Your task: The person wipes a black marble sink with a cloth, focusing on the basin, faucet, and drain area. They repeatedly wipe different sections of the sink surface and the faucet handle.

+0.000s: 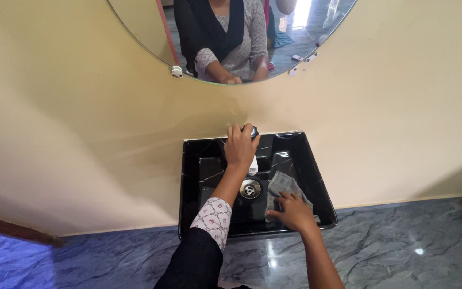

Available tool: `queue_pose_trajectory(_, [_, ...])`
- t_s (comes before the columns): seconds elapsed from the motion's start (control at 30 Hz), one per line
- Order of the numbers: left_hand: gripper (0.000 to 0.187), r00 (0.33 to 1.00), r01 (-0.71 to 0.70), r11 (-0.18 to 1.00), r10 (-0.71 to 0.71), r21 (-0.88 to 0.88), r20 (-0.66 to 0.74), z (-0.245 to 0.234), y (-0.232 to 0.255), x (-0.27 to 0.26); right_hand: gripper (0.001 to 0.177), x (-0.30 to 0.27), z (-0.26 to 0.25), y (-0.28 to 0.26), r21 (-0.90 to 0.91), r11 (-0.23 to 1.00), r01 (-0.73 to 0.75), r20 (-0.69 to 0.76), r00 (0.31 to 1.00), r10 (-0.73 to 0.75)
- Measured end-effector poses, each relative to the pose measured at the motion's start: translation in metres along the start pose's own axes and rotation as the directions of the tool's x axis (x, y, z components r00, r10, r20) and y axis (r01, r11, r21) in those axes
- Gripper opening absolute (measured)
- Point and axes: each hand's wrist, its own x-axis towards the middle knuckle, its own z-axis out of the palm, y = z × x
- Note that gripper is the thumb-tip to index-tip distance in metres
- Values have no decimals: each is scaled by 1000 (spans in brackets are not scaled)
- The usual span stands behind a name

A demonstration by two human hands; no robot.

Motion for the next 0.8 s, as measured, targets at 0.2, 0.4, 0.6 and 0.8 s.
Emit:
queue_pose_trajectory(0.2, [34, 988, -89, 993, 97, 75, -117, 0, -2, 2, 74, 1, 2, 2, 10, 1000, 7, -15, 1000, -7])
queue_pose_trajectory(0.4, [38, 989, -69, 992, 82, 101, -124, 3, -1, 2, 72, 0, -1, -3, -6, 999, -34, 19, 999, 34])
queue_pose_trajectory(0.6, [42, 990, -61, 994, 73, 93, -122, -3, 3, 3, 73, 0, -1, -1, -4, 1000, -1, -3, 1000, 0])
queue_pose_trajectory(0.8, [44, 999, -25, 996, 27, 86, -18, -9, 9, 4, 72, 0, -1, -1, -15, 1000, -12, 7, 1000, 12])
